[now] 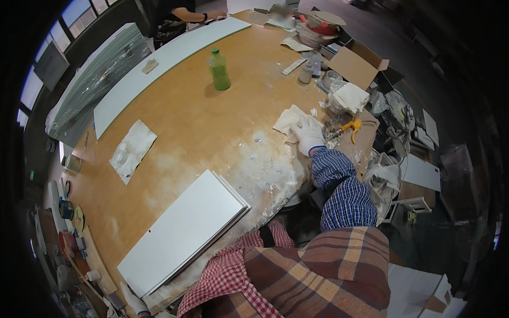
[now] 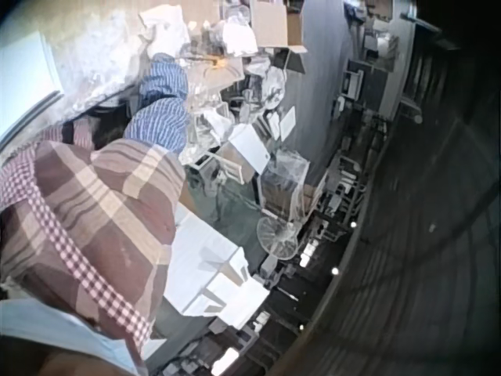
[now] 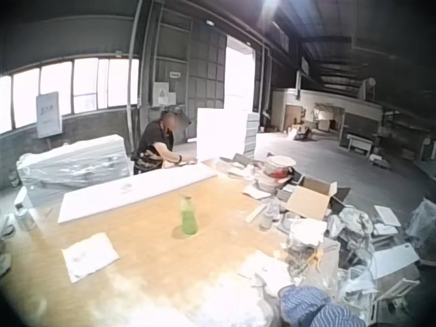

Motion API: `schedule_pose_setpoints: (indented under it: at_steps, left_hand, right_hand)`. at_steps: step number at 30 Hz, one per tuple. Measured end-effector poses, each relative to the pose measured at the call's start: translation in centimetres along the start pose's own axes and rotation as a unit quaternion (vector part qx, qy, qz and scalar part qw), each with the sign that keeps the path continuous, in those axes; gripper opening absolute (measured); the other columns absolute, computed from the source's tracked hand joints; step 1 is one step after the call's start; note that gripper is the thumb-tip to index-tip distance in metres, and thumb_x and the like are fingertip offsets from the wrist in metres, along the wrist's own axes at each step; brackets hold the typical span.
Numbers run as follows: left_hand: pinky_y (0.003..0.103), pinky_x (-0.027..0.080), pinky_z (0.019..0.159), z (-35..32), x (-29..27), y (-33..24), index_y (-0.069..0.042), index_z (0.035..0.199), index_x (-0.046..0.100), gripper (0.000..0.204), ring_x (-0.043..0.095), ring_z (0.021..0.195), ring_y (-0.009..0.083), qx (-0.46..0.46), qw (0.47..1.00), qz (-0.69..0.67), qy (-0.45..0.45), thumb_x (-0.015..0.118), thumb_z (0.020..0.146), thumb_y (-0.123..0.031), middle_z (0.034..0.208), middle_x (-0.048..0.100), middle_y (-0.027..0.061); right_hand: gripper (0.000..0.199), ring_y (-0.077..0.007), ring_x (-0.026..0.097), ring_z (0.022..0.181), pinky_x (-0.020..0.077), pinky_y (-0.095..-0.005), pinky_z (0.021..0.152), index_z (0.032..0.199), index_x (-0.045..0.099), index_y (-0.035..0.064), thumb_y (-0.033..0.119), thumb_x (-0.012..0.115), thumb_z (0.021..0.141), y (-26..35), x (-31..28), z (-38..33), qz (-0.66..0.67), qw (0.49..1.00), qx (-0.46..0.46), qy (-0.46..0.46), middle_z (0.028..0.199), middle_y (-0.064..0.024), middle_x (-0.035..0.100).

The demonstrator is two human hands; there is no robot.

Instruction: Inspecting, cleaning, and organizing white furniture components in a workshop environment.

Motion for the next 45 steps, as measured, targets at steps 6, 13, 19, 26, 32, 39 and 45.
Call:
schedule_pose_setpoints:
  at_steps: [6, 13, 19, 26, 32, 39, 45]
  left_hand:
    - [0.036, 0.045, 0.108, -5.4, 3.0, -10.0, -0.001, 0.148, 0.051, 0.058, 0.054, 0.132, 0.0279, 0.099, 0.966, 0.166, -0.168, 0.05, 0.108, -0.043, 0.151, 0.052, 0.009]
    - [0.036, 0.04, 0.114, -8.3, 17.7, -19.8, 0.005, 0.148, 0.05, 0.05, 0.051, 0.135, 0.0244, 0.236, 0.968, 0.085, 0.027, 0.051, 0.109, -0.026, 0.147, 0.056, 0.0148]
    - [0.035, 0.044, 0.111, -17.7, 38.3, -27.8, 0.004, 0.142, 0.057, 0.046, 0.058, 0.131, 0.0249, 0.39, 0.89, 0.153, 0.182, 0.063, 0.102, -0.017, 0.14, 0.062, 0.0172]
    - [0.039, 0.045, 0.113, -30.1, 56.0, -28.2, -0.002, 0.146, 0.052, 0.068, 0.057, 0.134, 0.0342, 0.523, 0.735, 0.227, 0.366, 0.078, 0.089, -0.026, 0.142, 0.06, 0.0228]
    - [0.039, 0.049, 0.109, -30.2, 61.4, -27.9, -0.008, 0.156, 0.039, 0.08, 0.058, 0.132, 0.0329, 0.522, 0.75, 0.249, 0.321, 0.078, 0.088, -0.024, 0.145, 0.056, 0.0221]
    - [0.03, 0.054, 0.1, -24.7, 60.1, -28.3, -0.007, 0.141, 0.06, 0.048, 0.071, 0.11, 0.0215, 0.487, 0.726, 0.242, 0.421, 0.062, 0.094, 0.002, 0.127, 0.071, 0.0164]
    - [0.03, 0.055, 0.084, -23.2, 58.1, -32.4, -0.001, 0.123, 0.068, 0.026, 0.067, 0.094, 0.0149, 0.493, 0.745, 0.258, 0.369, 0.055, 0.101, -0.006, 0.108, 0.075, 0.0106]
  right_hand:
    - [0.016, -0.0316, 0.065, 0.114, 0.0508, -0.0448, 0.098, 0.104, 0.076, 0.0127, 0.016, 0.067, 0.092, -7.7, -2.9, 5.7, 0.141, 0.986, 0.033, 0.084, 0.115, -0.01, 0.072]
    - [0.03, -0.0189, 0.07, 0.091, 0.0533, -0.036, 0.082, 0.111, 0.072, 0.0005, 0.027, 0.063, 0.1, 0.2, -13.4, 12.9, 0.71, 0.69, 0.076, 0.121, 0.098, -0.0108, 0.075]
    - [0.058, -0.0171, 0.066, 0.09, 0.0517, -0.032, 0.082, 0.104, 0.072, -0.0068, 0.05, 0.058, 0.104, 10.1, -12.1, 15.1, 0.626, 0.755, 0.041, 0.189, 0.099, -0.0064, 0.075]
    - [0.061, -0.0146, 0.064, 0.097, 0.0512, -0.0291, 0.086, 0.12, 0.07, -0.0014, 0.056, 0.062, 0.101, 16.7, -17.7, 13.8, 0.634, 0.755, 0.0, 0.167, 0.112, -0.0084, 0.071]
    - [0.049, -0.0113, 0.068, 0.095, 0.0564, -0.0259, 0.084, 0.123, 0.067, -0.0008, 0.043, 0.069, 0.1, 22.3, -22.6, 9.1, 0.753, 0.6, -0.072, 0.259, 0.109, -0.0047, 0.071]
    - [0.042, -0.0104, 0.067, 0.092, 0.0559, -0.0262, 0.083, 0.123, 0.068, -0.0005, 0.031, 0.075, 0.096, 20.3, -24.9, 8.5, 0.669, 0.662, -0.089, 0.325, 0.105, -0.0046, 0.072]
    - [0.052, -0.0114, 0.065, 0.073, 0.0525, -0.0265, 0.066, 0.125, 0.069, -0.0011, 0.039, 0.074, 0.093, 18.2, -26.3, 11.1, 0.473, 0.844, -0.059, 0.248, 0.088, -0.0061, 0.069]
Point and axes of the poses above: each hand's wrist, its own z-axis towards the middle knuckle, its own x-axis out of the palm, y = z × x, the point moved 10 cm from there along z, towards the middle knuckle
